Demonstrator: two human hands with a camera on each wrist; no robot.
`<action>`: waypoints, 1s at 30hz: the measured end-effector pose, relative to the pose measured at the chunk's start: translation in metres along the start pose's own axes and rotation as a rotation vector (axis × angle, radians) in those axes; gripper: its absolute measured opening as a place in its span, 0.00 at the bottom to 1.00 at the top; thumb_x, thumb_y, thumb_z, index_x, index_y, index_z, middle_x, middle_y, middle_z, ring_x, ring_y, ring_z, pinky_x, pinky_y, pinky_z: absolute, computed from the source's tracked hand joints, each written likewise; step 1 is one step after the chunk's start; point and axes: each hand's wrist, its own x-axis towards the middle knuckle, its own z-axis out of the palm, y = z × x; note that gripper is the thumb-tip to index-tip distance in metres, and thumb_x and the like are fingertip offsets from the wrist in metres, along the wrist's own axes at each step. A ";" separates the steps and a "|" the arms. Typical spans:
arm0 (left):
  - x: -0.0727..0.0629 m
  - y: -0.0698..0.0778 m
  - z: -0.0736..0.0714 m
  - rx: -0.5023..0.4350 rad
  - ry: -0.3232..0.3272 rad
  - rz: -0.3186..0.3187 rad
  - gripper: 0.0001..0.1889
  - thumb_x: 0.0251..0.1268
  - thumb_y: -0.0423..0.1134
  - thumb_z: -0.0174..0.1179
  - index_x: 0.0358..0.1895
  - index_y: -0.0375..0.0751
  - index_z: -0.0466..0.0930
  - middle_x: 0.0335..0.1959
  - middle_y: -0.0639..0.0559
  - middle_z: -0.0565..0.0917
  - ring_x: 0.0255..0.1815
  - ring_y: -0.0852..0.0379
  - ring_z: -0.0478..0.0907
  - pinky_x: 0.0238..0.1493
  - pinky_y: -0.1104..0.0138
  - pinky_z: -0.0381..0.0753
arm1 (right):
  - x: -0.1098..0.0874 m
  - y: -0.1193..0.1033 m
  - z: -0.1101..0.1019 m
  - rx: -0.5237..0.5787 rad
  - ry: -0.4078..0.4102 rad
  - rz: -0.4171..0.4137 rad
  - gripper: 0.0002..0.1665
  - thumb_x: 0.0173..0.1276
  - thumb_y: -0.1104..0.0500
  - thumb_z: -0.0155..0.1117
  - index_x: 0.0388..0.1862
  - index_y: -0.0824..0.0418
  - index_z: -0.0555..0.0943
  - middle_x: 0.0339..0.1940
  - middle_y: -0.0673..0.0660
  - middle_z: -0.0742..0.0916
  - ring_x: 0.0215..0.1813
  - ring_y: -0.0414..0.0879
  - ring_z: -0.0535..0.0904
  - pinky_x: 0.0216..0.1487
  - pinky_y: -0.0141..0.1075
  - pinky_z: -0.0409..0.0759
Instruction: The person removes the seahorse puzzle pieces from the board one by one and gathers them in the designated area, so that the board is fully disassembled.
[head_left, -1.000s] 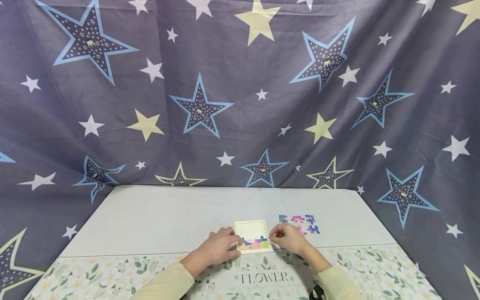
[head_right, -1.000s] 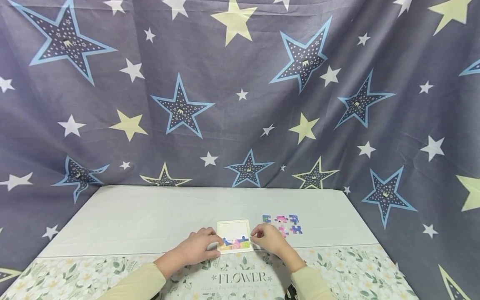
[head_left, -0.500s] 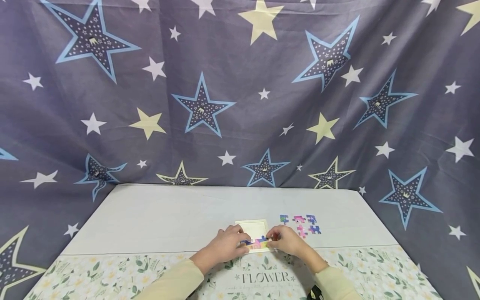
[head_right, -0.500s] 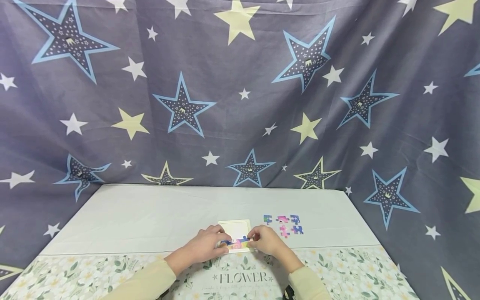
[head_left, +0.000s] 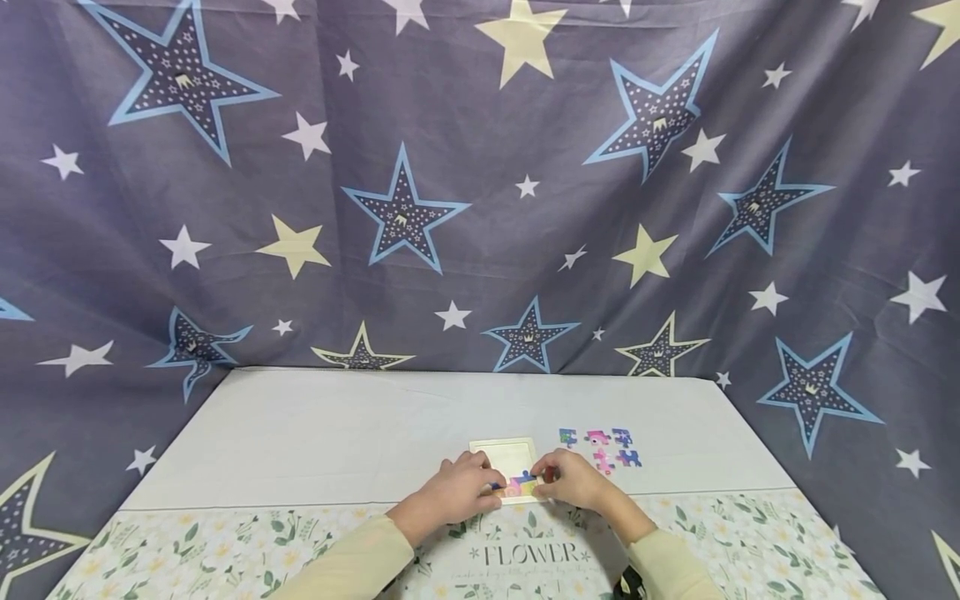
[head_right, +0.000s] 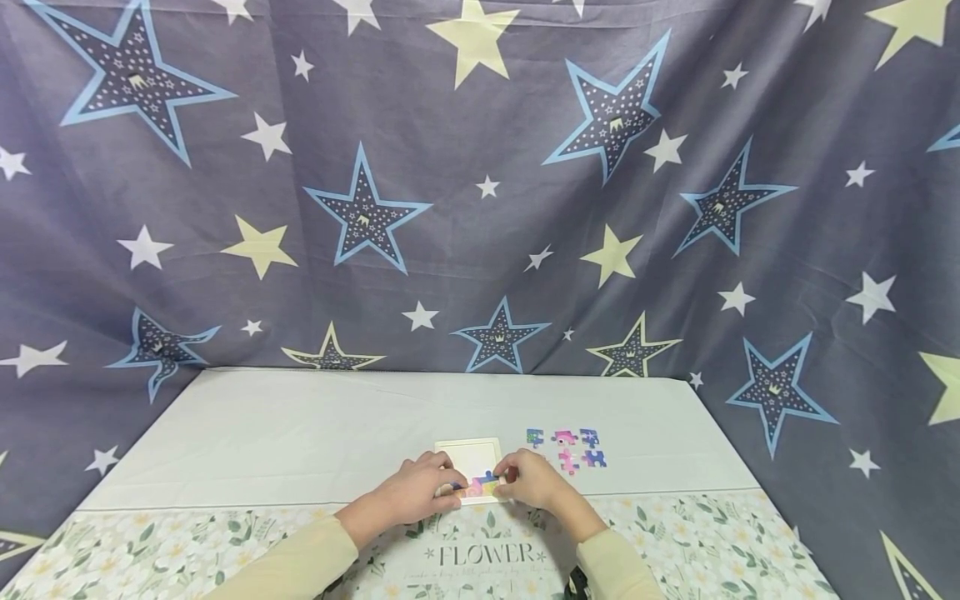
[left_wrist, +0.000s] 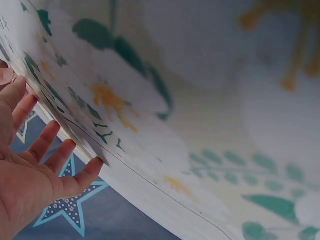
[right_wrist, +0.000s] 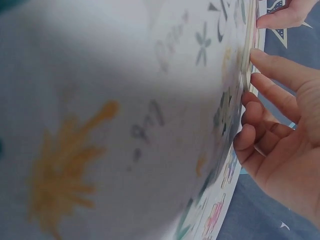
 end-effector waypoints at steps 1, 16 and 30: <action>0.000 0.000 0.000 0.003 -0.001 0.001 0.16 0.62 0.55 0.57 0.50 0.60 0.80 0.44 0.58 0.75 0.42 0.61 0.67 0.43 0.55 0.72 | 0.000 0.000 0.000 -0.002 -0.002 0.003 0.13 0.55 0.61 0.71 0.39 0.63 0.82 0.30 0.52 0.79 0.31 0.41 0.69 0.32 0.31 0.69; 0.001 0.000 0.001 0.016 0.004 0.006 0.15 0.62 0.55 0.57 0.50 0.60 0.80 0.41 0.58 0.74 0.39 0.62 0.65 0.42 0.54 0.73 | 0.003 0.000 -0.003 -0.005 -0.033 -0.019 0.13 0.53 0.62 0.71 0.38 0.63 0.81 0.28 0.53 0.79 0.30 0.40 0.69 0.33 0.31 0.68; 0.001 0.000 0.002 0.018 0.014 -0.001 0.14 0.61 0.55 0.57 0.48 0.60 0.81 0.40 0.58 0.74 0.38 0.62 0.65 0.41 0.54 0.73 | 0.004 -0.003 -0.002 0.031 -0.014 0.010 0.13 0.51 0.65 0.72 0.35 0.63 0.78 0.29 0.53 0.79 0.32 0.42 0.70 0.32 0.31 0.69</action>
